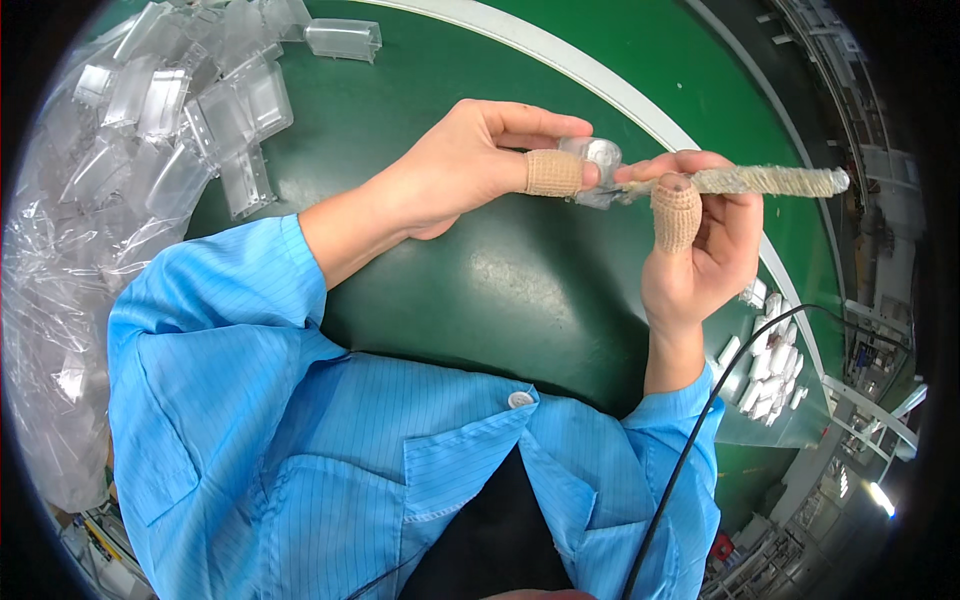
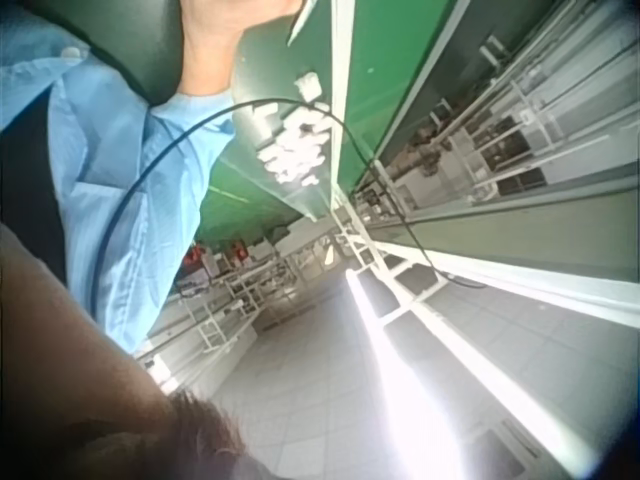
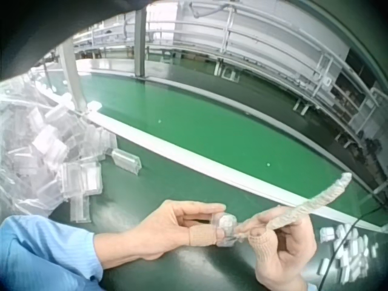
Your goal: The person assembles small electronic components into plastic housings using tweezers, connecting red wires to the components.
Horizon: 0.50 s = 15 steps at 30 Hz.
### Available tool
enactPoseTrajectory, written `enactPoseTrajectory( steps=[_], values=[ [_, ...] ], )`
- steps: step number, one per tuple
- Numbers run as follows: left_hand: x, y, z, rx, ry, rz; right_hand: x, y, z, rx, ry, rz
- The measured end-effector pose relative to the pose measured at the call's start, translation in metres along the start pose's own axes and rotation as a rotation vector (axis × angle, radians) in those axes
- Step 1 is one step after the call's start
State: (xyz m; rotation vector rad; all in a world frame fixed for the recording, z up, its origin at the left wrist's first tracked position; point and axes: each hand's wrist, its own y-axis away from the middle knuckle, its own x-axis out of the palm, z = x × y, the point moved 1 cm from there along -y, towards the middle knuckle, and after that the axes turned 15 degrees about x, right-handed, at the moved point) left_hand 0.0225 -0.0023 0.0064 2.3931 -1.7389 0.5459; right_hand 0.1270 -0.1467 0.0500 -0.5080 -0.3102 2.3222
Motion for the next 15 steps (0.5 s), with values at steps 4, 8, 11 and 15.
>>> enactPoseTrajectory(
  steps=[4,8,11,15],
  values=[
    [0.0002,-0.0002,-0.0018,0.0,0.034,-0.007,-0.0008,-0.001,-0.0017,-0.051,0.011,0.01],
    [0.0013,0.0005,-0.0036,0.01,-0.002,-0.015,0.0002,-0.0014,-0.0018,-0.031,-0.034,0.015],
    [0.0012,0.0008,-0.0037,-0.002,0.014,-0.012,0.0008,-0.0002,-0.0009,-0.024,-0.05,0.02],
    [0.0026,0.0007,-0.0021,0.006,0.017,-0.012,-0.001,-0.0012,-0.0031,-0.038,-0.144,0.065]
  ],
)
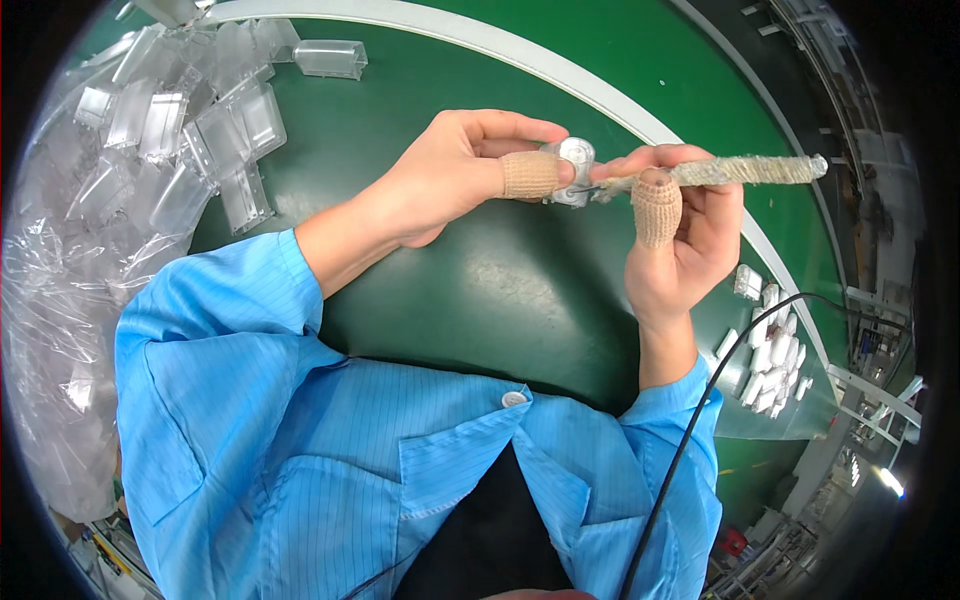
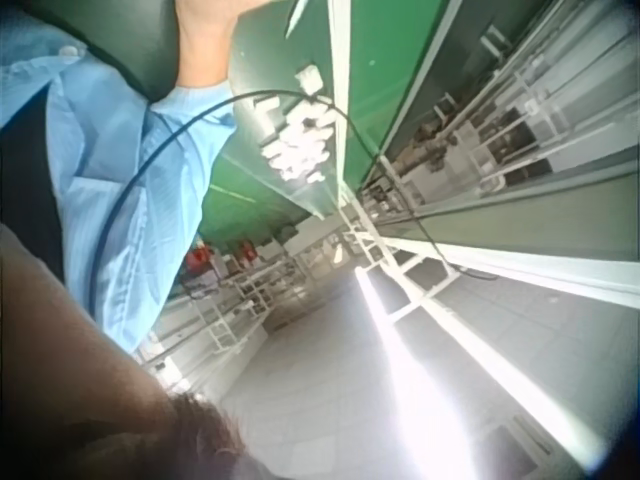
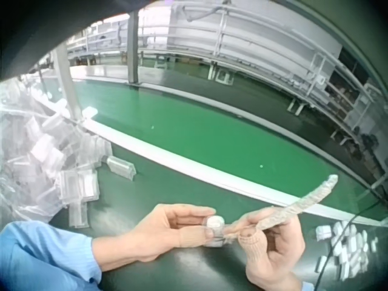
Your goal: The person assembles small electronic components into plastic housings using tweezers, connecting red wires to the components.
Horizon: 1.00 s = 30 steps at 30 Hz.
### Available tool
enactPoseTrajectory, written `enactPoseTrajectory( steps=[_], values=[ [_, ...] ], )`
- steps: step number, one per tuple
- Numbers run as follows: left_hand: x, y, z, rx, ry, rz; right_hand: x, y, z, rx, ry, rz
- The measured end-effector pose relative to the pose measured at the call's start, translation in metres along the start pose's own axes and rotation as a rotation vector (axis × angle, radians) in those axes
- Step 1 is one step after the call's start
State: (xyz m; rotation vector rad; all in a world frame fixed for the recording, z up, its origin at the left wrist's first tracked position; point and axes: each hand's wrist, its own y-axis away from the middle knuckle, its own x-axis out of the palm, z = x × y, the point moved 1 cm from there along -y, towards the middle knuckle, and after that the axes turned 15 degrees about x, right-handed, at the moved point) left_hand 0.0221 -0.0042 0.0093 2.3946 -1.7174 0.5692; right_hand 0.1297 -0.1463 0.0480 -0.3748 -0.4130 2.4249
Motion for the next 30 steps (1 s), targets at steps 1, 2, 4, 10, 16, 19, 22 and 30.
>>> enactPoseTrajectory(
  steps=[1,2,4,10,16,19,22,30],
  values=[
    [0.0,0.0,0.001,0.001,0.022,-0.014,-0.001,0.0,0.0,-0.008,-0.001,0.014],
    [0.0,0.0,0.001,0.001,0.043,-0.028,-0.001,-0.001,-0.001,-0.009,-0.001,0.008],
    [-0.001,0.0,0.001,0.026,0.041,-0.006,0.0,-0.002,0.0,-0.02,-0.032,-0.003],
    [-0.007,-0.004,-0.002,0.062,0.05,0.021,-0.036,-0.009,0.004,0.248,-0.085,-0.153],
    [-0.016,-0.01,-0.001,0.018,0.307,0.054,-0.04,0.038,-0.015,0.711,0.802,0.232],
    [-0.018,-0.012,0.002,-0.003,0.354,0.071,-0.037,0.046,-0.002,0.68,0.935,0.216],
    [-0.016,-0.01,0.001,0.036,0.413,0.11,-0.039,0.042,0.011,0.445,0.993,0.263],
    [-0.011,-0.01,0.003,0.05,0.329,0.15,0.005,-0.017,0.01,-0.015,0.767,0.016]
  ],
)
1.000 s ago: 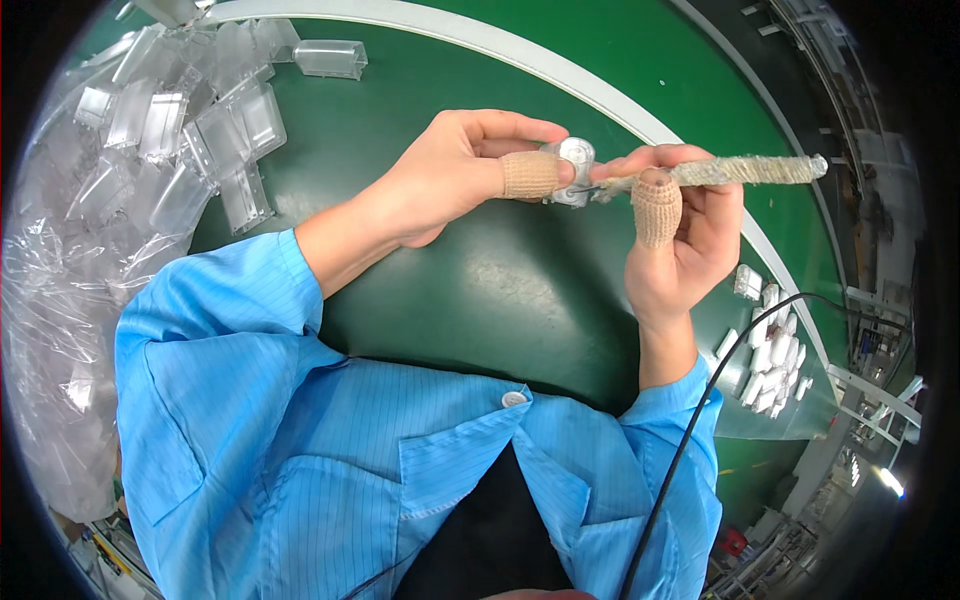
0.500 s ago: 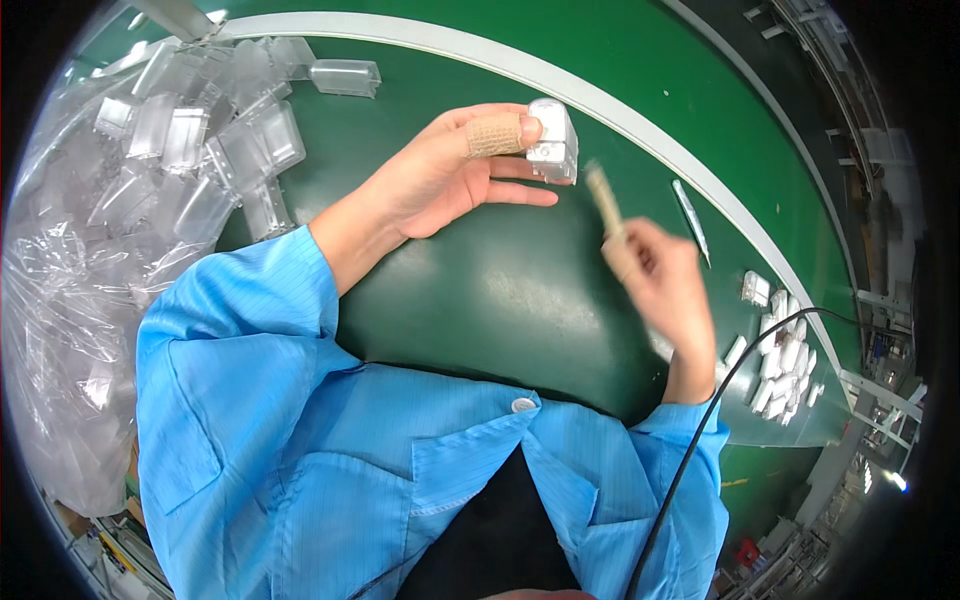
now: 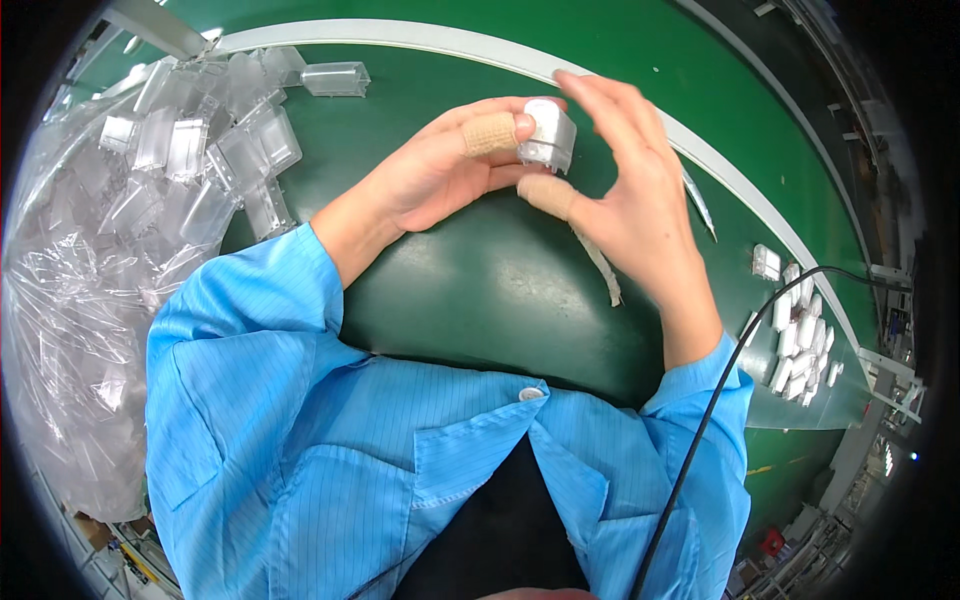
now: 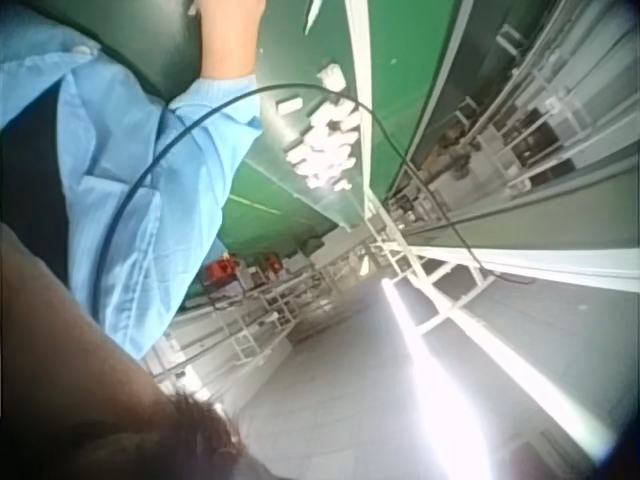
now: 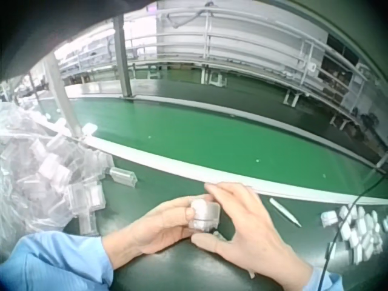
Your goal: The person assembles small electronic components into plastic housings using tweezers, connecting red wires to the components.
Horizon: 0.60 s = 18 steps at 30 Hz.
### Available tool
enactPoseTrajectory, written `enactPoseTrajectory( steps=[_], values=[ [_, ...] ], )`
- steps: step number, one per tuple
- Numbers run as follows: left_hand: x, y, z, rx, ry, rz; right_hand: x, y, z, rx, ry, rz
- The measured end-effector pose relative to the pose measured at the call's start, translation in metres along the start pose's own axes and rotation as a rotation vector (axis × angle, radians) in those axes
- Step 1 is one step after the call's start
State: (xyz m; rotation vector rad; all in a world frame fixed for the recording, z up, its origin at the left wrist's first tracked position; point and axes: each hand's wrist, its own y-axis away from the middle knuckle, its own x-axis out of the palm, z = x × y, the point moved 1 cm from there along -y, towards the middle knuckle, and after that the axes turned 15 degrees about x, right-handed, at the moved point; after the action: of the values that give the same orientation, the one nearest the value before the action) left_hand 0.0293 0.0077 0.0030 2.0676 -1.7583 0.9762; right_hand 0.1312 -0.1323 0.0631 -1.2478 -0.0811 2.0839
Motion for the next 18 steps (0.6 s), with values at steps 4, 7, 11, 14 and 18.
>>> enactPoseTrajectory(
  steps=[4,7,11,14,18],
  values=[
    [0.0002,0.0014,0.001,-0.019,-0.045,0.011,0.0103,-0.0009,-0.006,0.012,-0.128,0.069],
    [-0.002,0.0017,0.0006,-0.031,-0.109,0.051,0.0117,-0.0002,-0.0076,-0.013,-0.095,0.04],
    [0.0011,0.0026,-0.006,-0.018,-0.144,0.046,0.0141,0.0023,-0.01,-0.076,-0.138,0.012],
    [0.002,0.0013,-0.0039,-0.001,-0.12,0.059,0.0116,0.0032,-0.0108,-0.1,-0.152,-0.003],
    [0.0009,0.005,-0.0023,0.057,0.015,0.01,0.0142,-0.0004,-0.0094,-0.115,-0.175,-0.005]
  ],
)
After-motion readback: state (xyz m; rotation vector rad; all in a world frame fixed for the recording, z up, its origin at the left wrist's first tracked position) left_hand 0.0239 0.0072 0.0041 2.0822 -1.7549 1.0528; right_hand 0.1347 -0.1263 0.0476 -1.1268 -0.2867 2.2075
